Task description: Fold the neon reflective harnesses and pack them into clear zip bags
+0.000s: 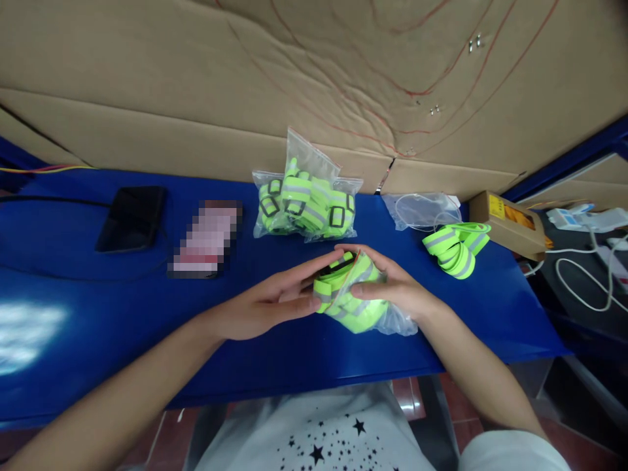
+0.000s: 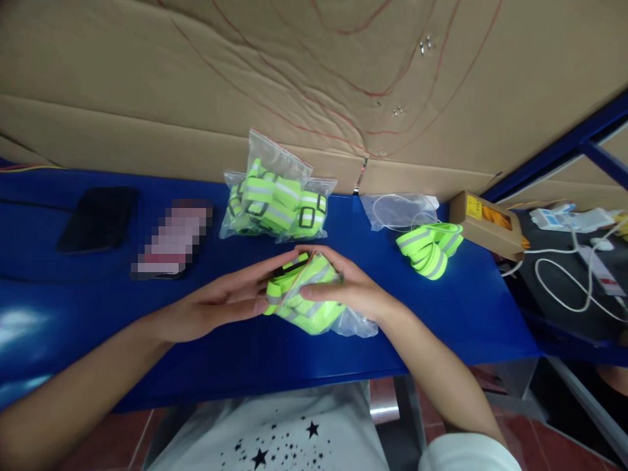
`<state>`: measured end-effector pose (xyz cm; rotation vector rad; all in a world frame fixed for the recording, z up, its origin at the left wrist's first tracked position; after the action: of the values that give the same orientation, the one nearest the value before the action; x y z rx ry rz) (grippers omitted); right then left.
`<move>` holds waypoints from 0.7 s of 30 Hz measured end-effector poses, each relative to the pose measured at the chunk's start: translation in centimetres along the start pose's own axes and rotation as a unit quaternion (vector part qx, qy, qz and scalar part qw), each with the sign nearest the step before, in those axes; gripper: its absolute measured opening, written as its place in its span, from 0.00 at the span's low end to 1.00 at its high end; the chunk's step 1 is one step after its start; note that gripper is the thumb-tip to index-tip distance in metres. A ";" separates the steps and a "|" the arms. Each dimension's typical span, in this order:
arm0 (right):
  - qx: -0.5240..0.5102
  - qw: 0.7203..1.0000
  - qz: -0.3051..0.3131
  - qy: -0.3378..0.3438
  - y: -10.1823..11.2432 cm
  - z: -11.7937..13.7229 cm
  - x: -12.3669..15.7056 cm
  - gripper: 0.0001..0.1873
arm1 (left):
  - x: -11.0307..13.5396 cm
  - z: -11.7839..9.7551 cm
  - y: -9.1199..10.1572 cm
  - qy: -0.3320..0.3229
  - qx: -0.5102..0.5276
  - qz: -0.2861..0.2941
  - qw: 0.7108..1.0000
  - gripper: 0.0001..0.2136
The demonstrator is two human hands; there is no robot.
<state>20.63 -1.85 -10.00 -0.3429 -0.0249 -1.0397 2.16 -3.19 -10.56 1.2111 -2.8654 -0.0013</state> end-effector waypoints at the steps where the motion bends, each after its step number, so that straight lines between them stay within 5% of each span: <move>1: -0.025 0.999 0.015 -0.022 0.0 -0.1 0.1 0.39 | 0.0 -0.4 0.3 -0.008 -0.031 -0.006 0.999 0.28; 7: -0.085 0.992 0.081 -0.048 -1.3 -1.1 0.3 0.41 | -0.1 -0.5 0.1 -0.105 -0.189 -0.104 0.971 0.23; 13: -0.101 0.994 -0.005 -0.042 -1.2 -1.5 -0.5 0.35 | 0.3 -0.2 -0.2 -0.108 -0.254 -0.249 0.928 0.14; 18: -0.149 0.988 -0.043 -0.010 -0.2 -1.5 -0.9 0.29 | 1.1 -2.2 -0.2 -0.153 -0.294 -0.231 0.915 0.09; 21: -0.183 0.981 -0.057 0.030 -0.1 -1.8 -0.9 0.24 | 1.6 -3.0 -0.8 -0.191 -0.340 -0.200 0.899 0.16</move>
<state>19.87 -1.68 -11.85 -0.6504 0.2051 -1.1688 1.73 -4.86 -7.51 1.6924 -2.4115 -1.2532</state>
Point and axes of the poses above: each hand's wrist, its own x-axis away from the middle knuckle, its own y-axis out of the back of the hand, z = x × y, the point moved 6 cm from there along -x, towards the middle knuckle, and after that the axes turned 11 degrees about -x, right-handed, at the moved point
